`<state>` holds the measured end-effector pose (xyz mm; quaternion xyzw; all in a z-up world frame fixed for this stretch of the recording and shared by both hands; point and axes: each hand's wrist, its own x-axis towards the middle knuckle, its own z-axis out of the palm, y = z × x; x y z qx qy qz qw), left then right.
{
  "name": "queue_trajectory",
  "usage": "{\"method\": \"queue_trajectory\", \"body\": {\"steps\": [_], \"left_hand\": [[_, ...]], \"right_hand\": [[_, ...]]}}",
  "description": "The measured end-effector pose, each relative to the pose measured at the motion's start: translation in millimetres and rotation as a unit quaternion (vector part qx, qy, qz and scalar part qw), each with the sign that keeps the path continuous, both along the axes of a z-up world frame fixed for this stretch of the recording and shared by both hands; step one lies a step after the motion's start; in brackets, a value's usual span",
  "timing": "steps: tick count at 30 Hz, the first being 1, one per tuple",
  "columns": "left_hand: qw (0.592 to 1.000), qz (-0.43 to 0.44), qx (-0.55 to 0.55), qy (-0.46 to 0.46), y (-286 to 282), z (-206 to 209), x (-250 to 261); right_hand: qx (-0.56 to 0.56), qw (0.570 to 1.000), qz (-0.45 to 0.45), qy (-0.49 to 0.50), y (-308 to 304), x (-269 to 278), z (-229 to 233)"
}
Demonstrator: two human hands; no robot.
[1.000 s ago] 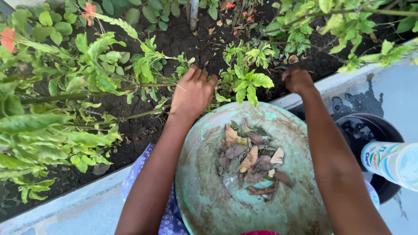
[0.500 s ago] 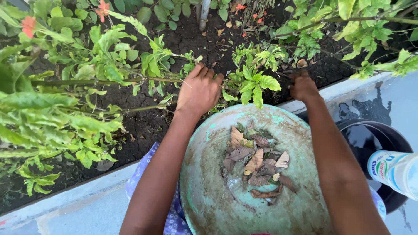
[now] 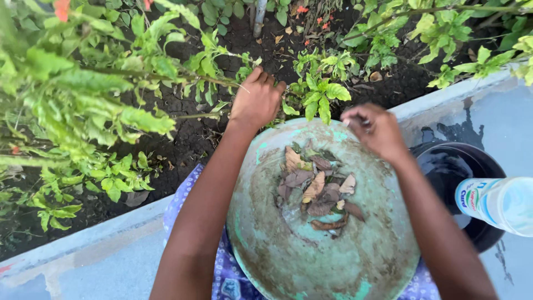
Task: The person sits on the ground and collects dry leaves and plant debris from a garden bed, placing them into a large green basin held on their lap. The person uses both hands to gather the debris from the soil and between plants.
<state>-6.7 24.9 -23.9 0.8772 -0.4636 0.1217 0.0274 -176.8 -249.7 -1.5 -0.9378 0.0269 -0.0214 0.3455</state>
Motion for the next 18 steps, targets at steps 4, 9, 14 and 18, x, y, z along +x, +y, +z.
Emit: {"method": "queue_trajectory", "body": {"steps": [4, 9, 14, 18], "left_hand": [[1.0, 0.002, 0.026, 0.004, -2.5, 0.6, 0.5], [0.999, 0.008, 0.031, 0.016, -0.8, -1.1, -2.6], [1.0, 0.015, 0.017, -0.004, 1.1, -3.7, -9.6], [1.0, 0.014, 0.011, -0.019, 2.9, -4.2, -12.1]], "right_hand": [[0.06, 0.998, -0.006, 0.033, 19.9, -19.3, -15.3], [0.107, 0.985, 0.022, 0.137, 30.8, -27.9, -24.5], [0.079, 0.988, 0.067, 0.118, 40.1, -35.2, -4.1], [0.005, 0.981, 0.171, 0.092, 64.8, -49.5, 11.4]]}}
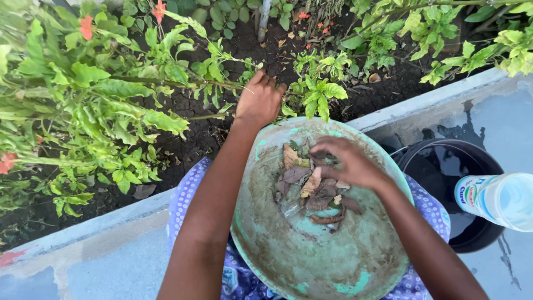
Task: The person sits on the ground and collects dry leaves and plant debris from a garden bed, placing them into a large green basin held on their lap. The person uses both hands to gather the debris from the soil and between plants.
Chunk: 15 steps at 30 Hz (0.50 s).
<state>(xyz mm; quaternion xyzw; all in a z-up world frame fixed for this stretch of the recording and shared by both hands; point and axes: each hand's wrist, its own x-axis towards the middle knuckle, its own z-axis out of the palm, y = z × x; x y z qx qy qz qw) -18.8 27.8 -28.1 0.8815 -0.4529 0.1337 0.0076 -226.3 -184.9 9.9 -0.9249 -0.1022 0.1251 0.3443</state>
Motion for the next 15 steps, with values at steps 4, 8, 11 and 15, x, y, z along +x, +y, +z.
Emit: {"method": "queue_trajectory", "body": {"steps": [4, 8, 11, 15], "left_hand": [[1.0, 0.0, 0.018, 0.013, -0.2, 0.5, -0.4], [1.0, -0.006, 0.021, 0.014, -0.3, 0.3, -0.8], [1.0, -0.009, 0.023, 0.0, 1.0, 0.3, -0.7], [1.0, -0.017, -0.007, 0.003, 3.8, 0.4, 4.8]], "right_hand": [[-0.122, 0.977, 0.141, 0.1, 34.5, -21.6, 2.2], [-0.199, 0.962, 0.155, 0.106, 46.3, -25.0, -7.5], [-0.174, 0.972, 0.139, 0.07, 43.3, -18.7, -16.0], [-0.113, 0.984, 0.128, 0.047, 32.5, -15.0, -16.6]]}}
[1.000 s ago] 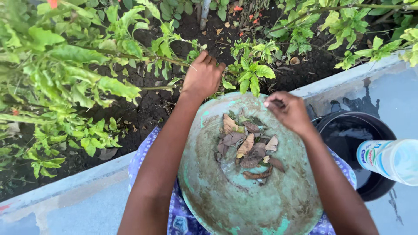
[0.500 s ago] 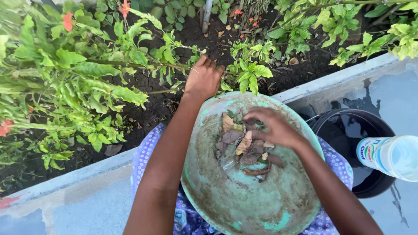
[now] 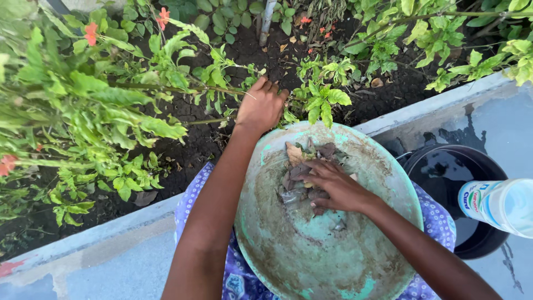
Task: The person sits on the ground and collects dry leaves and plant debris from a garden bed, placing them into a large green basin held on their lap. The person uses both hands to gather the debris from the soil and between plants.
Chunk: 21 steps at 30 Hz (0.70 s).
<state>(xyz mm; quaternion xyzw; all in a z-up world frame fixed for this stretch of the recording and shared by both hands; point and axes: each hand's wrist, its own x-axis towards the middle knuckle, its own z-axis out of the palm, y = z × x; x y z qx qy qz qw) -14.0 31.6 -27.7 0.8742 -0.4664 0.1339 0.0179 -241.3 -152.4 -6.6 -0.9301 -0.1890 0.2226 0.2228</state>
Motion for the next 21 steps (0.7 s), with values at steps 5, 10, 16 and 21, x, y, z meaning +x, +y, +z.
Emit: {"method": "queue_trajectory", "body": {"steps": [5, 10, 16, 21], "left_hand": [[1.0, -0.009, -0.013, 0.016, 0.5, -0.8, 6.4], [1.0, -0.012, 0.007, -0.004, -4.5, 2.1, 15.3], [0.999, -0.01, 0.034, 0.003, -3.8, 2.2, 18.1], [1.0, -0.008, 0.025, 0.004, -4.2, 0.8, 17.0]], "right_hand": [[0.079, 0.991, -0.085, -0.069, -11.1, 18.1, 2.8], [0.118, 0.957, -0.195, -0.178, -15.5, 65.1, -18.8], [0.079, 0.928, -0.345, -0.121, 5.9, 122.7, -56.6], [0.003, 0.904, -0.428, -0.017, 19.8, 139.6, -52.4]]}}
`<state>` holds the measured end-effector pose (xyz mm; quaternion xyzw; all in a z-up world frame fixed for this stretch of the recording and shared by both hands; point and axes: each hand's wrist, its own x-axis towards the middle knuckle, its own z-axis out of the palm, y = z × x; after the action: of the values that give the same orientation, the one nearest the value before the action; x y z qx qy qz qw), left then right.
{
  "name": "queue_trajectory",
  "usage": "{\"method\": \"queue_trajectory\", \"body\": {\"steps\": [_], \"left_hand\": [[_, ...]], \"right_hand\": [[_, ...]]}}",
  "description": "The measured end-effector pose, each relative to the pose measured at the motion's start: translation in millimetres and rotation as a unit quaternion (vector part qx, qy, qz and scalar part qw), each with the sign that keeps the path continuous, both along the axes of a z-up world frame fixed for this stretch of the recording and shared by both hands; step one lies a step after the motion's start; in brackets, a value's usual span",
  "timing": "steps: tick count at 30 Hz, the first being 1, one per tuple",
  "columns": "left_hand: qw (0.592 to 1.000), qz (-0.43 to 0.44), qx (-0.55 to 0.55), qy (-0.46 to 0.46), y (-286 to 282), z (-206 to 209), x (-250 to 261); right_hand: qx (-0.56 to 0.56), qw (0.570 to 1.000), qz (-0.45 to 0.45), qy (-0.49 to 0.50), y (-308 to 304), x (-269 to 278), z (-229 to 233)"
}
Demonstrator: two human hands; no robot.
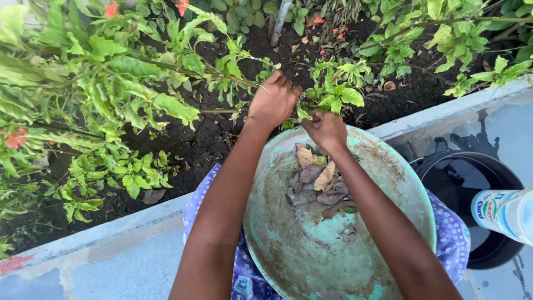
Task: The person sits on the ground and collects dry leaves and plant debris from a garden bed, placing them into a large green basin held on their lap. The person uses both hands to gather the debris from the soil and between plants.
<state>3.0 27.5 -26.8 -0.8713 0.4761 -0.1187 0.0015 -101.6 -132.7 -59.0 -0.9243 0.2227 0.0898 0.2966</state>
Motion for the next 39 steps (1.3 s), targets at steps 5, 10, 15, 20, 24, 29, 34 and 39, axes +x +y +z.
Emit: {"method": "queue_trajectory", "body": {"steps": [5, 10, 15, 20, 24, 29, 34, 39], "left_hand": [[1.0, 0.002, -0.006, 0.0, -3.0, -3.3, 1.8], [1.0, 0.004, -0.025, 0.015, -1.0, -8.7, 1.0], [1.0, 0.004, -0.028, 0.011, -3.0, -11.8, 2.0], [1.0, 0.005, -0.014, 0.008, -2.3, -10.0, 0.1], [1.0, 0.009, 0.018, 0.01, -2.6, -5.4, -0.7], [0.998, 0.015, 0.053, 0.008, -2.9, 0.0, -1.3], [0.999, 0.013, 0.05, 0.015, -1.8, -1.5, -3.9], [1.0, 0.008, 0.011, -0.004, 0.1, -8.0, -6.2]], "right_hand": [[-0.017, 1.0, -0.005, -0.007, 3.5, 5.5, -5.8], [0.044, 0.998, -0.048, 0.002, -5.1, 6.2, -27.2], [0.194, 0.97, -0.127, -0.066, -7.8, -0.9, -46.5], [0.304, 0.929, -0.204, -0.052, -2.7, 1.4, -44.9], [0.287, 0.933, -0.214, -0.031, 4.3, 1.8, -25.4], [0.332, 0.894, -0.298, -0.045, -11.9, 1.0, 3.1], [0.263, 0.956, -0.124, 0.039, -39.7, -22.3, 15.2], [0.106, 0.961, 0.215, 0.139, -60.4, -66.9, 37.9]]}}
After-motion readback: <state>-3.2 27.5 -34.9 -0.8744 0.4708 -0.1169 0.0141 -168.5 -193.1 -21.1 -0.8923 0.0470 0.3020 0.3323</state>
